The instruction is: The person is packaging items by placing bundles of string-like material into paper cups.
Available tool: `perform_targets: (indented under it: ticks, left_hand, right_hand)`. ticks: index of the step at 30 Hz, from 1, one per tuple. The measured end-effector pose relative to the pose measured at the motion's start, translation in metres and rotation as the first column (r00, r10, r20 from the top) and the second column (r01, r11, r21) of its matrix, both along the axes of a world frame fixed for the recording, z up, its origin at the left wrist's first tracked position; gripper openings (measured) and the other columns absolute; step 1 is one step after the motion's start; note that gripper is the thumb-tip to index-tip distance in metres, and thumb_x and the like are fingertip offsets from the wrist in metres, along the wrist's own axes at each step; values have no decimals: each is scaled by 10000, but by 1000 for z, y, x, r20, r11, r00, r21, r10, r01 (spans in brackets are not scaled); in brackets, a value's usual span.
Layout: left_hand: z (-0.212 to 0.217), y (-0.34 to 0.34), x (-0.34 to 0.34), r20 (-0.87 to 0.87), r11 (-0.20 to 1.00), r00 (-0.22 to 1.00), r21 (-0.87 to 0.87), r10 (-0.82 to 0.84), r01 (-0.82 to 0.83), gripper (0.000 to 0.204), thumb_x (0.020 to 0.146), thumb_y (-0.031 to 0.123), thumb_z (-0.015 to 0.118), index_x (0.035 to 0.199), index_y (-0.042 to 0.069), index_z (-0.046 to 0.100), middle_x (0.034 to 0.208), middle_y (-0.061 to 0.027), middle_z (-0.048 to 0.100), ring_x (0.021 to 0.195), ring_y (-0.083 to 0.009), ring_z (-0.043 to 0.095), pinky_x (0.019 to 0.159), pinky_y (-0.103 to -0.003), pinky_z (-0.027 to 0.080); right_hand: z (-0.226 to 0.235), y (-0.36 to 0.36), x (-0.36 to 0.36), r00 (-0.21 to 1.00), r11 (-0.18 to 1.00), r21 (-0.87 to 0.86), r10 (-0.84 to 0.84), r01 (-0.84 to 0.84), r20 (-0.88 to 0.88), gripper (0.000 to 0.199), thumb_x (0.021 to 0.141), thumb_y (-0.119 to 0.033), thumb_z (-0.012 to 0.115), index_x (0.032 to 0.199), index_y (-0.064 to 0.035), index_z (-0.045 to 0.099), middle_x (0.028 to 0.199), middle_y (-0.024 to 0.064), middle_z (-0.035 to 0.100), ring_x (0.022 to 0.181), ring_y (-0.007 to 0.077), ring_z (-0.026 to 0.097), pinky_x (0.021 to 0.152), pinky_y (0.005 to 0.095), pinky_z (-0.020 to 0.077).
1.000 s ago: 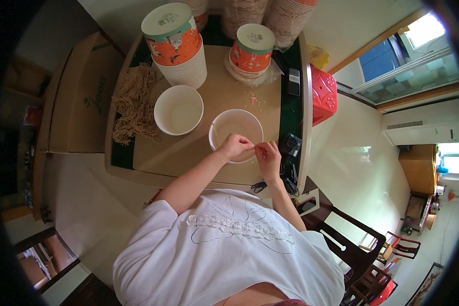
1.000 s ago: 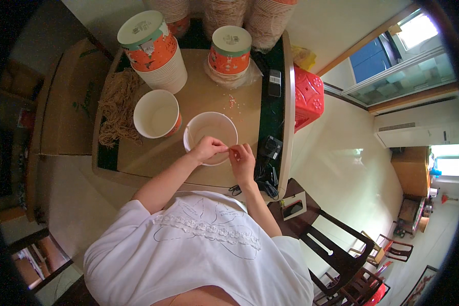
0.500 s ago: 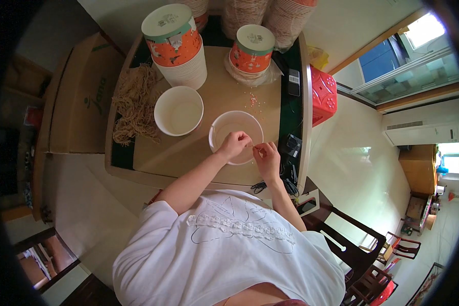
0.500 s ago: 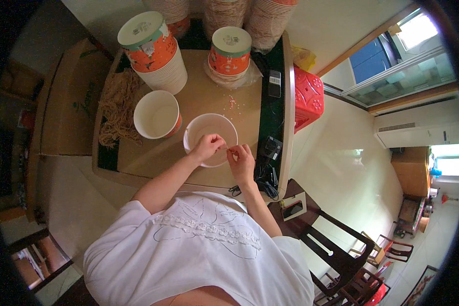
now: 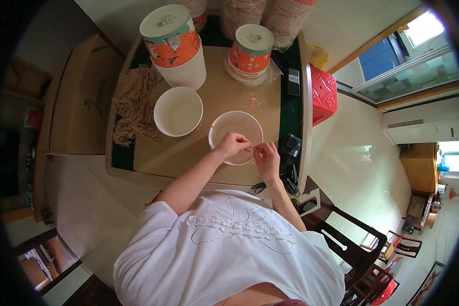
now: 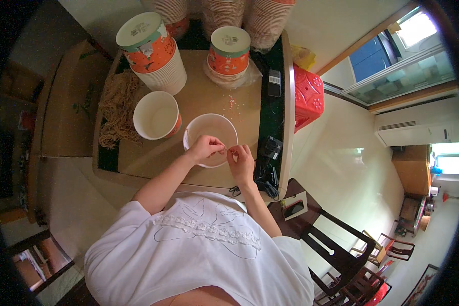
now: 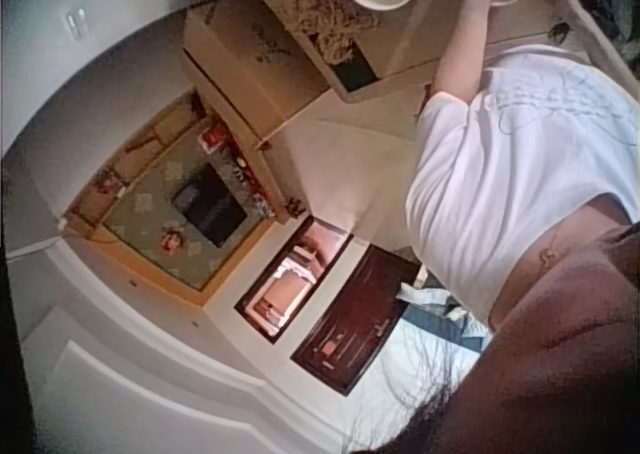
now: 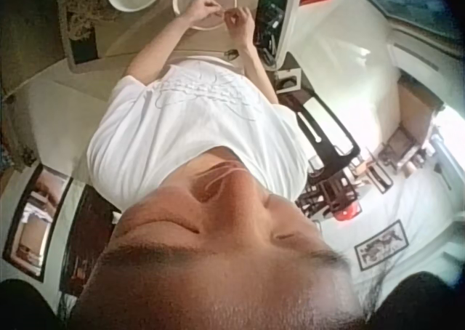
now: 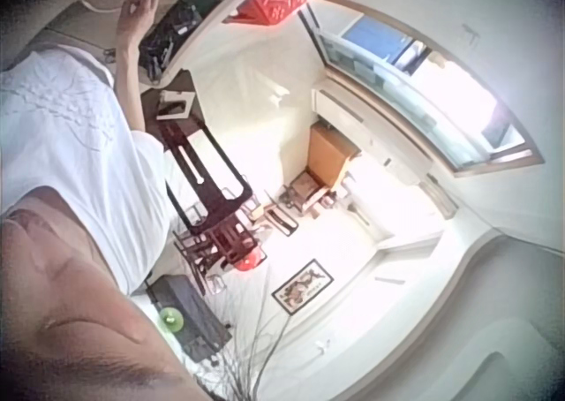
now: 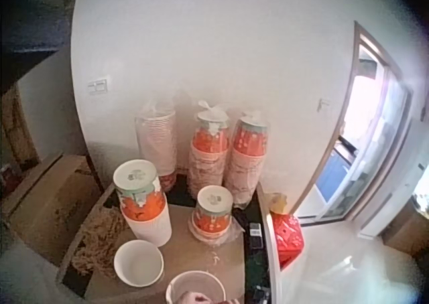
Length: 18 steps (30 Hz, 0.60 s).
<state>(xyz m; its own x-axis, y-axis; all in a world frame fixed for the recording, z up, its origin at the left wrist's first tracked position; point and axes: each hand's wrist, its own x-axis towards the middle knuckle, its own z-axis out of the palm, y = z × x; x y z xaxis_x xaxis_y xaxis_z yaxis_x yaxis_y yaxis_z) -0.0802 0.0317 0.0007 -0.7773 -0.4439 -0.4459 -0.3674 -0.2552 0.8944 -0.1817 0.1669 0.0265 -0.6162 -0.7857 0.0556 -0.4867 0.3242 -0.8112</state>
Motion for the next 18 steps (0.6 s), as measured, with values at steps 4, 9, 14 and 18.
perform_targets:
  ticks: [4,9,14,18]
  left_hand:
    - [2,0,0,6,999,1000,34,-9,8,123,834,98,614,904,18,675,751,-21,665,540,-42,511,465,-190,391]
    - [1,-3,3,-1,999,999,21,-45,45,131,845,103,615,921,18,679,733,-17,663,542,-44,513,476,-196,399]
    - [2,-2,3,10,990,999,-132,-46,47,117,840,104,623,897,14,671,737,-18,664,582,-43,530,506,-199,413]
    - [3,-1,2,-1,987,1000,-162,-21,20,99,839,106,626,861,17,664,737,-19,665,597,-46,539,517,-204,419]
  right_hand:
    - [9,-1,1,995,999,-29,11,-14,-100,82,755,-67,664,815,-72,608,792,84,541,747,240,572,651,335,470]
    - [8,-4,0,990,999,-32,-1,-4,-141,96,745,-70,671,817,-70,608,798,90,537,781,253,564,678,348,469]
    - [9,-5,1,990,996,-74,37,-47,-139,90,750,-67,665,826,-66,617,809,97,544,784,260,566,674,351,468]
    - [7,-9,1,990,993,-97,48,-62,-134,77,756,-57,654,825,-65,621,802,100,562,771,257,571,663,348,468]
